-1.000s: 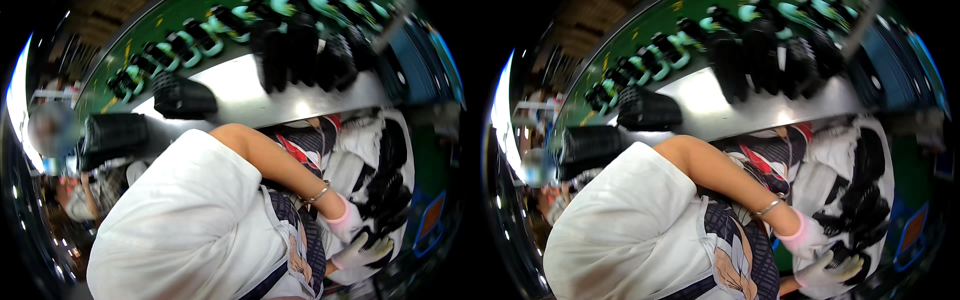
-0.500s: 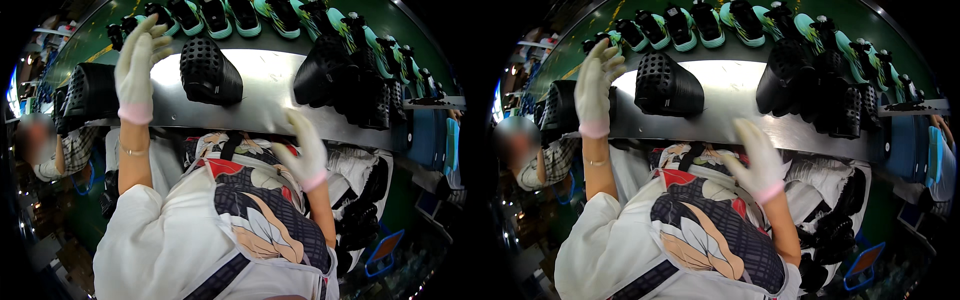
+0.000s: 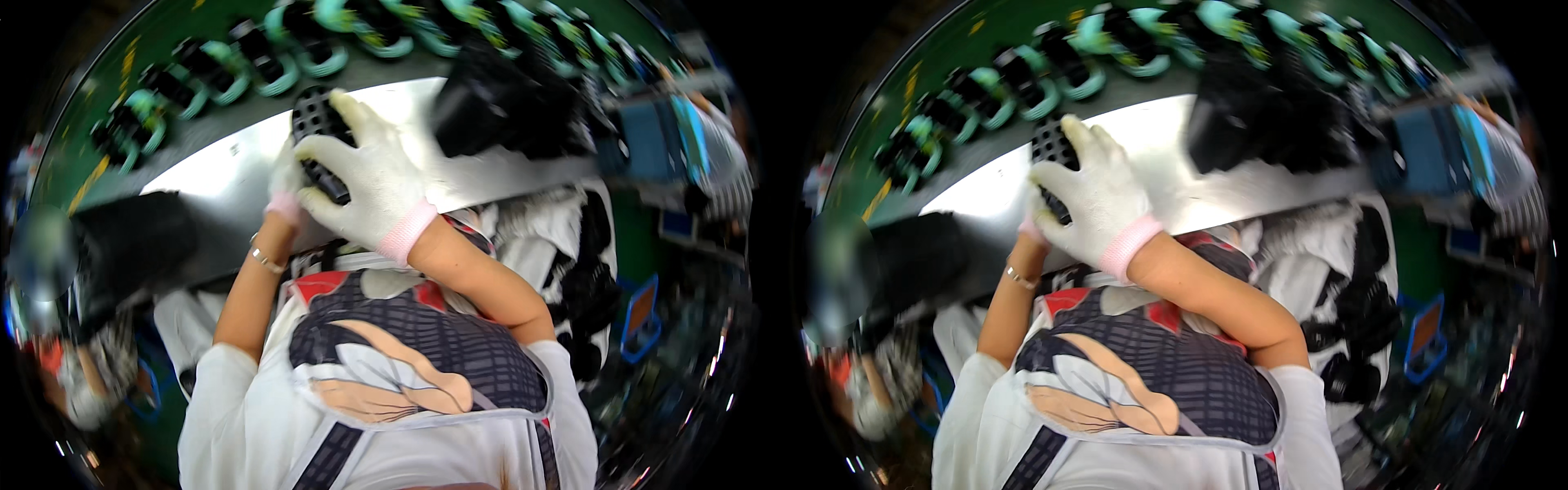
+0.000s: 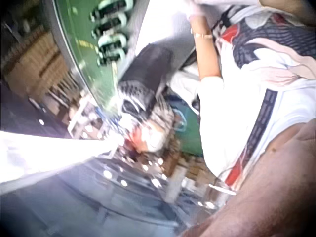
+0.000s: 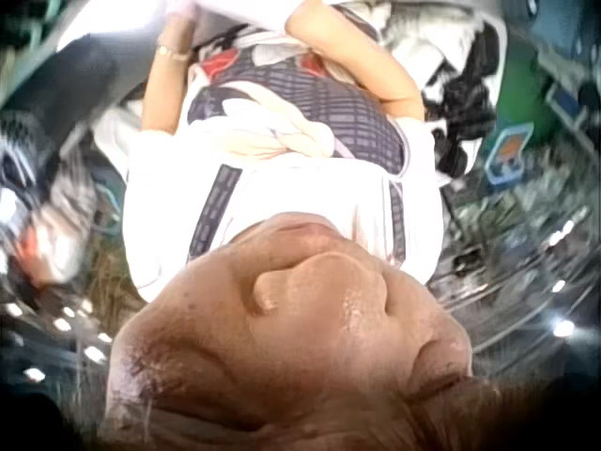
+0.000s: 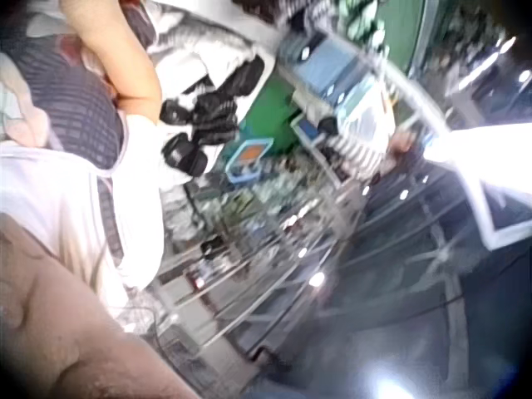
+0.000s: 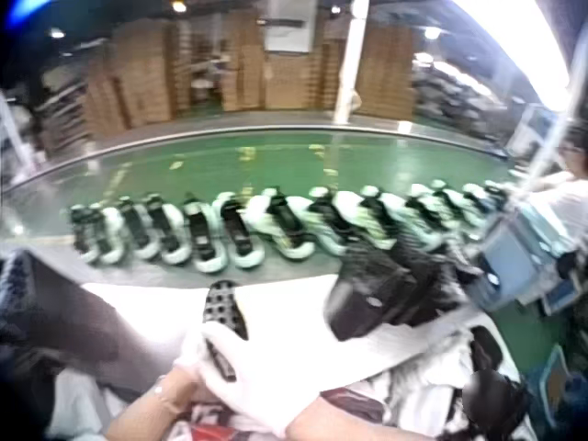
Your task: The person inserts black shoe insoles into teal and black sneakers on a factory assembly line. They pick up insoles from a white sack, place them into the shoes, and then move the shoes along the conveyor belt.
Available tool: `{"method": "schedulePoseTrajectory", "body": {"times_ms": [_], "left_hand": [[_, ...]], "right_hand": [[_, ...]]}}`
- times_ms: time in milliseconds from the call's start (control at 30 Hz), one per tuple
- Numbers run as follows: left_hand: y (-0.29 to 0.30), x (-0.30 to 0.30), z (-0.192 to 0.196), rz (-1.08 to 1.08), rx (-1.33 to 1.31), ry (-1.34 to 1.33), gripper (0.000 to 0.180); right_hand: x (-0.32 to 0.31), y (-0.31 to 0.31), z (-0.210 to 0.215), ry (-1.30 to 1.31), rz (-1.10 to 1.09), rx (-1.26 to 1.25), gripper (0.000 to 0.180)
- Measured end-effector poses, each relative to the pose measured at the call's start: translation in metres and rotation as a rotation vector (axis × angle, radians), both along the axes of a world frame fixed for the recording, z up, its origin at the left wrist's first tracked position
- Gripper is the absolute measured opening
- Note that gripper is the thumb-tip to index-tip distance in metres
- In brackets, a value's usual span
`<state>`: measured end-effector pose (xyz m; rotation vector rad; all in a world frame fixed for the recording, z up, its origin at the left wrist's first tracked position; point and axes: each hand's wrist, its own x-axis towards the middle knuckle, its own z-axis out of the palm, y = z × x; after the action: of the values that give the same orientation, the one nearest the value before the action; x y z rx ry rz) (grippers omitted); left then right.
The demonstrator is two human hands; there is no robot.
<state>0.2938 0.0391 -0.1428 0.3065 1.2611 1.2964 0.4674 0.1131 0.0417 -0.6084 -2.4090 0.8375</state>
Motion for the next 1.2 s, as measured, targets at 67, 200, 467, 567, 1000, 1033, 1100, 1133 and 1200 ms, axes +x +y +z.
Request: {"method": "schedulePoseTrajectory", "body": {"times_ms": [67, 200, 467, 567, 1000, 1033, 1100, 1133, 1200], "left_hand": [[0.007, 0.003, 0.001, -0.046, 0.003, 0.012, 0.058], [0.024, 0.016, 0.021, -0.136, 0.05, 0.011, 0.055], [0.04, 0.109, 0.131, -0.484, 0.104, -0.039, 0.046], [0.061, 0.161, 0.17, -0.724, 0.156, 0.109, 0.043], [0.133, 0.513, 0.169, -1.537, 0.353, 0.088, 0.046], [0.139, 0.536, 0.159, -1.618, 0.38, 0.042, 0.044], [0.139, 0.576, 0.152, -1.648, 0.378, -0.039, 0.039], [0.14, 0.594, 0.144, -1.641, 0.395, -0.033, 0.038], [0.149, 0.623, 0.124, -1.669, 0.418, 0.003, 0.035]], "right_hand": [[0.024, 0.009, -0.004, 0.044, -0.041, -0.194, 0.047], [0.077, 0.005, -0.004, 0.113, -0.095, -0.351, 0.049], [0.208, -0.024, 0.01, 0.409, -0.412, -0.584, 0.053], [0.25, -0.049, -0.004, 0.737, -0.641, -0.728, 0.053], [0.528, -0.142, -0.016, 1.087, -1.353, -0.355, 0.053], [0.546, -0.147, -0.021, 1.078, -1.356, -0.368, 0.052], [0.575, -0.154, -0.028, 1.108, -1.375, -0.356, 0.05], [0.589, -0.156, -0.031, 1.062, -1.406, -0.348, 0.05], [0.605, -0.16, -0.041, 1.027, -1.45, -0.351, 0.049]]}}
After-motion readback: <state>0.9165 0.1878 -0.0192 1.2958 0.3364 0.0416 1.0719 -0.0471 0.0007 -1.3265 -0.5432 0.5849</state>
